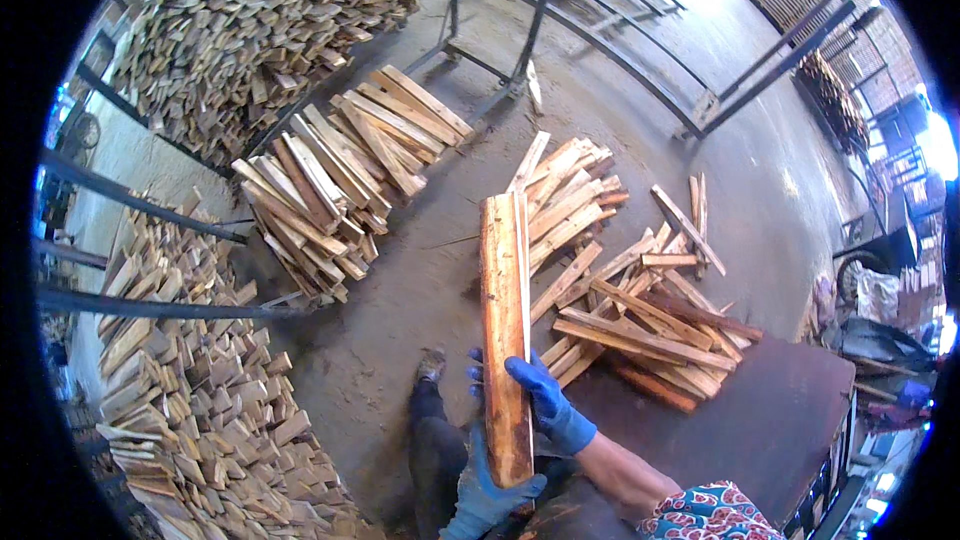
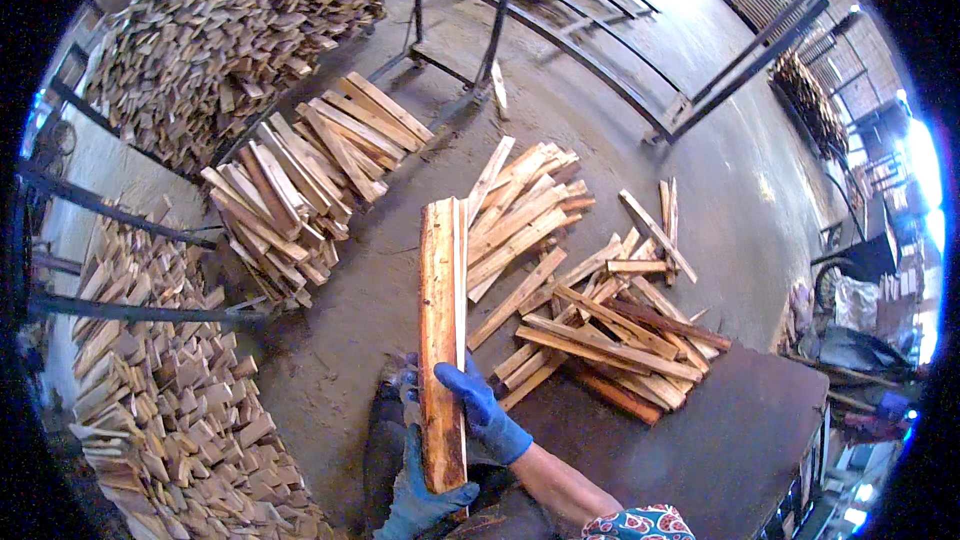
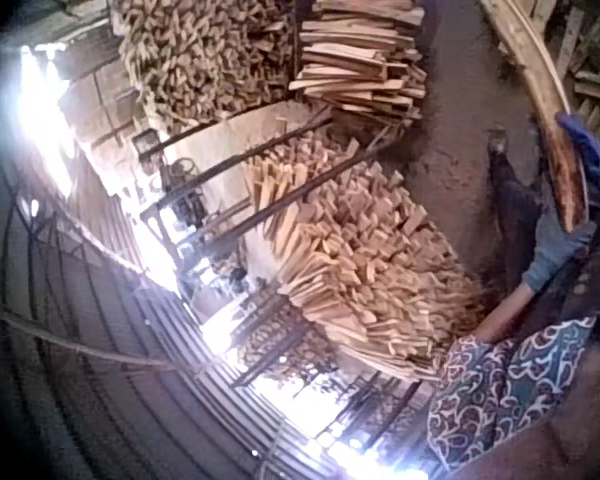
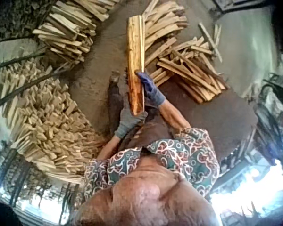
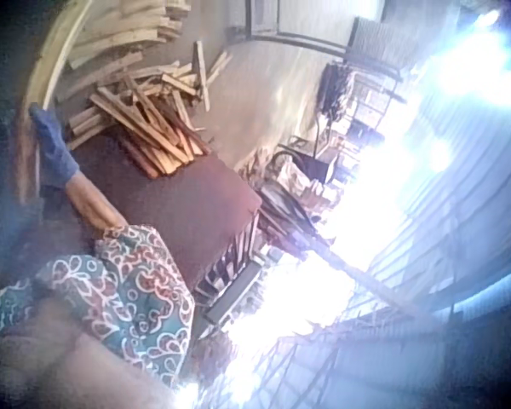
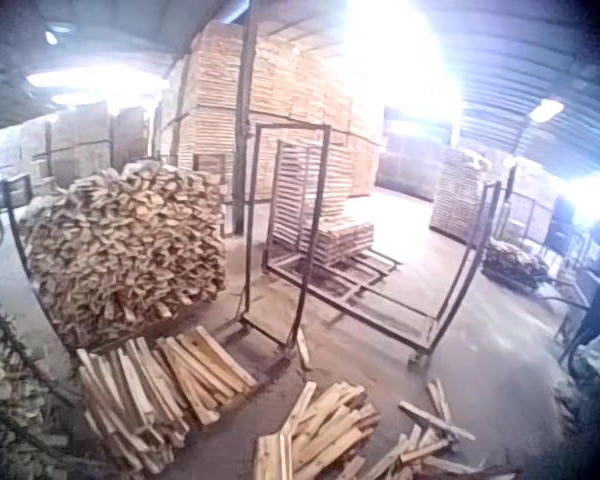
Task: The person sorts wooden planks in a workshop, picking them up from a pile on the floor and placing them onto a metal rack. The person handles the planks one by one or in small groups, inspecting them briefly before stacking them neatly on the rack.
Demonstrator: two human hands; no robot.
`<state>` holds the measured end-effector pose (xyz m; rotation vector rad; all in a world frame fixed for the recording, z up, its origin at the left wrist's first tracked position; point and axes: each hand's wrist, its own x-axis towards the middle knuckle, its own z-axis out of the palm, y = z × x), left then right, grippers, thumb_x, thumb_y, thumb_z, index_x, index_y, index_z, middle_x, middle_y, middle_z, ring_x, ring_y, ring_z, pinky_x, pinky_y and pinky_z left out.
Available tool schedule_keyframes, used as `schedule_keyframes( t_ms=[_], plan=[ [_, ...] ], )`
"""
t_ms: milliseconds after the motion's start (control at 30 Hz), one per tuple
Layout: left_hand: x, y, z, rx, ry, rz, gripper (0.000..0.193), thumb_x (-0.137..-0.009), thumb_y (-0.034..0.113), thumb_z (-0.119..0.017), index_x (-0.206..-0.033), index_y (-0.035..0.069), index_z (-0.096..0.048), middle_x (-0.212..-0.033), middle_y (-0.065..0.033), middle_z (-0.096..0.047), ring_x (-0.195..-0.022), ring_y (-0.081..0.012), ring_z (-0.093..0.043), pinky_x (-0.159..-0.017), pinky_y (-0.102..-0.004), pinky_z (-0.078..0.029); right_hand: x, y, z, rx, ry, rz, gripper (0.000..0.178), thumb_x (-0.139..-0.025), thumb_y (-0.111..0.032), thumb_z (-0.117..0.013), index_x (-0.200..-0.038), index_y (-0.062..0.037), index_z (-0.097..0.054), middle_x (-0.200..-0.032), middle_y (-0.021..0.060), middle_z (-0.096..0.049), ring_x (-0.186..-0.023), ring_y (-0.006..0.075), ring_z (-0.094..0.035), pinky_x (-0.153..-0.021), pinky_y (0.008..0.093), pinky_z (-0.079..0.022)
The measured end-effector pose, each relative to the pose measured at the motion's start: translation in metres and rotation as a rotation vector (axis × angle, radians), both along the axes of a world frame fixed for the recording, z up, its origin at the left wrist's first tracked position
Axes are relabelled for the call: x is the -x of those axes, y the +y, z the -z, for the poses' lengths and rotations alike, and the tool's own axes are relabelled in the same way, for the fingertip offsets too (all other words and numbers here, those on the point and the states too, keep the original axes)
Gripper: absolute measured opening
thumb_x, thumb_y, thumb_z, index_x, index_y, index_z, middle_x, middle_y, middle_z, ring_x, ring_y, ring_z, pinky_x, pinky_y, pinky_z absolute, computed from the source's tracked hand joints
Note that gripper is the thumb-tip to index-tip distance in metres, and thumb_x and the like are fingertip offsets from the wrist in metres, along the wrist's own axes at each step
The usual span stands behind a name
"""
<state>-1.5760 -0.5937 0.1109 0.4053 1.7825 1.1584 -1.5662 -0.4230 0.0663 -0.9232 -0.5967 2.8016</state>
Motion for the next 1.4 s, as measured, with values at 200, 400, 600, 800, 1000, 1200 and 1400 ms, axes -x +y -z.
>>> schedule_keyframes(
  t_ms=[200, 400, 600, 800, 1000, 1200, 1400],
  plan=[
    [0.009, -0.017, -0.020, -0.017, 0.198, -0.012, 0.103, -0.068, 0.039, -0.075, -0.141, 0.002, -0.014, -0.128, -0.0249, -0.044, -0.111, -0.0347, -0.051, -0.094, -0.0419, -0.042, 0.008, -0.025, -0.001, -0.081, -0.165, -0.043, 0.062, -0.079, -0.028, -0.066, -0.127, 0.0026, -0.042, -0.107, 0.0167, -0.060, -0.090, 0.0288, -0.062, -0.078, 0.0379, -0.054],
    [0.014, -0.050, -0.010, -0.024, 0.250, 0.113, 0.096, -0.071, 0.040, -0.068, -0.143, 0.006, -0.014, -0.110, -0.0286, -0.057, -0.100, -0.0402, -0.057, -0.089, -0.0429, -0.043, 0.003, -0.045, -0.028, -0.314, -0.092, 0.142, 0.072, -0.073, -0.029, -0.068, -0.131, -0.0021, -0.035, -0.104, 0.0147, -0.056, -0.085, 0.0275, -0.059, -0.072, 0.0378, -0.051],
    [0.024, -0.088, -0.059, -0.102, 0.143, -0.140, 0.100, -0.071, 0.038, -0.069, -0.146, 0.010, -0.010, -0.137, -0.0213, -0.038, -0.122, -0.0351, -0.043, -0.101, -0.0392, -0.036, 0.032, -0.091, -0.098, -0.586, 0.022, -0.026, 0.079, -0.077, -0.033, -0.062, -0.140, -0.0023, -0.024, -0.132, 0.0192, -0.043, -0.108, 0.0308, -0.053, -0.088, 0.0422, -0.047],
    [0.021, -0.138, -0.031, -0.906, -0.706, -0.832, 0.086, -0.075, 0.024, -0.070, -0.142, 0.006, -0.020, -0.136, -0.0138, -0.041, -0.121, -0.0233, -0.044, -0.103, -0.0344, -0.034, 0.080, -0.187, -0.160, -0.760, 0.174, -0.430, 0.089, -0.072, -0.038, -0.071, -0.139, -0.0026, -0.024, -0.131, 0.0178, -0.044, -0.114, 0.0296, -0.049, -0.092, 0.0408, -0.043],
    [0.044, -0.257, -0.080, -0.525, 0.023, -1.067, 0.062, -0.068, 0.016, -0.079, -0.118, 0.003, -0.045, -0.110, -0.0083, -0.057, -0.099, -0.0188, -0.055, -0.090, -0.0333, -0.045, 0.143, -0.278, -0.178, -1.220, 0.871, -0.784, 0.094, -0.063, -0.029, -0.079, -0.139, -0.0029, -0.031, -0.144, 0.0182, -0.031, -0.133, 0.0314, -0.029, -0.108, 0.0415, -0.025],
    [0.072, -0.382, -0.104, -0.556, 0.284, -1.500, 0.052, -0.070, 0.003, -0.074, -0.112, 0.002, -0.044, -0.092, -0.0091, -0.061, -0.083, -0.0177, -0.061, -0.073, -0.0324, -0.054, 0.128, -0.281, -0.118, -1.053, 0.547, -1.010, 0.072, -0.074, -0.012, -0.072, -0.136, -0.0009, -0.037, -0.137, 0.0161, -0.042, -0.126, 0.0292, -0.042, -0.104, 0.0385, -0.032],
    [0.108, -0.517, -0.119, -0.084, 0.624, -1.767, 0.036, -0.079, 0.018, -0.072, -0.106, 0.000, -0.053, -0.091, -0.0046, -0.061, -0.079, -0.0122, -0.058, -0.068, -0.0245, -0.049, 0.065, -0.228, -0.046, -1.360, 0.449, -1.307, 0.055, -0.077, -0.011, -0.069, -0.126, 0.0014, -0.047, -0.120, 0.0145, -0.057, -0.107, 0.0192, -0.057, -0.093, 0.0316, -0.043]
  ],
)
